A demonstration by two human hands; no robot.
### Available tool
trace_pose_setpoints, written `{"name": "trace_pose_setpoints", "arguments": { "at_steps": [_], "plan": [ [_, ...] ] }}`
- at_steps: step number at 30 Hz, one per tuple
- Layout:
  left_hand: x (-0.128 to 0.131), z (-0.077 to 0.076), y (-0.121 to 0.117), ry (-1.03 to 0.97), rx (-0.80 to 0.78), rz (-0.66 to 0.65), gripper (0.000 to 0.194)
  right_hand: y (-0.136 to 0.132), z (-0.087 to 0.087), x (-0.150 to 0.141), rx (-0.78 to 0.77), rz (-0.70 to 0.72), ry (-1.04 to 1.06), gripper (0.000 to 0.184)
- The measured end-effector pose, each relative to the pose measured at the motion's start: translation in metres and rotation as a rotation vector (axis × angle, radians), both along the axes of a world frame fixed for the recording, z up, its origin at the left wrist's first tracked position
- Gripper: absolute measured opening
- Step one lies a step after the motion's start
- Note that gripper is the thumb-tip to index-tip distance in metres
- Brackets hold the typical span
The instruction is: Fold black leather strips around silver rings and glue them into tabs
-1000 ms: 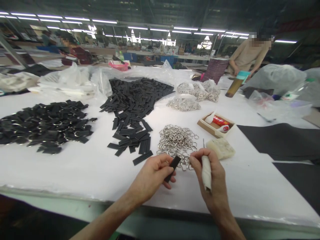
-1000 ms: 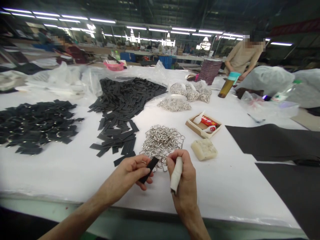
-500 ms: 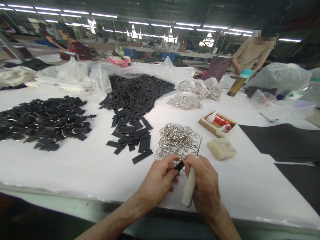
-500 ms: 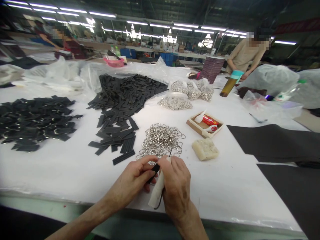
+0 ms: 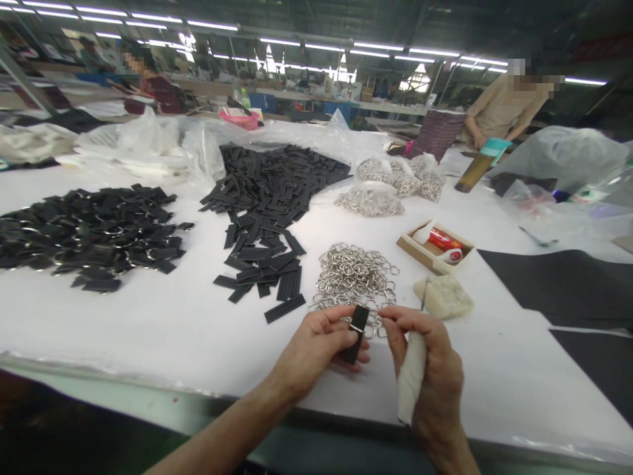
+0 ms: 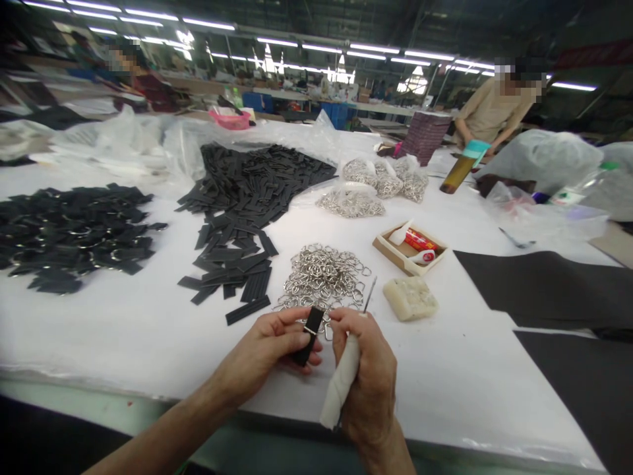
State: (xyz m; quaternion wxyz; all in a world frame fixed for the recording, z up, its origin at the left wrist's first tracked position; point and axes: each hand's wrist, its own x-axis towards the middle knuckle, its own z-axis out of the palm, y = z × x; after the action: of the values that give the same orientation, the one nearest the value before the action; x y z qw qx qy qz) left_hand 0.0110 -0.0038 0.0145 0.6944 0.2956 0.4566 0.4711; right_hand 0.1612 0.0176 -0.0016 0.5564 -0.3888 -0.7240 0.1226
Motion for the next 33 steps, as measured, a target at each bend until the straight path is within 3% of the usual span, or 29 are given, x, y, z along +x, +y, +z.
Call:
{"name": "trace_pose_setpoints", "arguments": {
  "at_steps": [4, 7, 11, 16, 21, 25, 29, 33],
  "plan": [
    [-0.002, 0.000, 0.002, -0.120, -0.017, 0.067, 0.017, -0.006, 0.000, 0.007, -0.024, 0.121, -0.093, 0.019],
    [-0.001, 0.000, 0.004, -0.214, -0.058, 0.142, 0.012, -0.009, 0.001, 0.005, 0.018, 0.234, -0.247, 0.019],
    [0.003, 0.002, 0.003, -0.340, -0.095, 0.222, 0.013, -0.007, 0.002, -0.003, 0.130, 0.242, -0.330, 0.019],
    [0.006, 0.000, 0.000, -0.469, -0.107, 0.200, 0.015, -0.005, 0.000, -0.005, 0.052, 0.235, -0.284, 0.018],
    [0.003, -0.001, 0.002, -0.446, -0.190, 0.188, 0.008, -0.010, -0.006, -0.002, -0.129, 0.271, -0.146, 0.019],
    [0.006, 0.001, 0.003, -0.365, -0.178, 0.224, 0.014, -0.012, -0.008, -0.003, -0.155, 0.302, -0.071, 0.021],
    [0.012, 0.000, 0.000, -0.231, -0.057, 0.203, 0.011, -0.014, -0.005, -0.007, -0.157, 0.196, 0.002, 0.020],
    [0.016, -0.004, -0.005, -0.129, 0.032, 0.196, 0.013, -0.015, 0.002, -0.013, -0.368, 0.082, 0.093, 0.011]
  ]
}}
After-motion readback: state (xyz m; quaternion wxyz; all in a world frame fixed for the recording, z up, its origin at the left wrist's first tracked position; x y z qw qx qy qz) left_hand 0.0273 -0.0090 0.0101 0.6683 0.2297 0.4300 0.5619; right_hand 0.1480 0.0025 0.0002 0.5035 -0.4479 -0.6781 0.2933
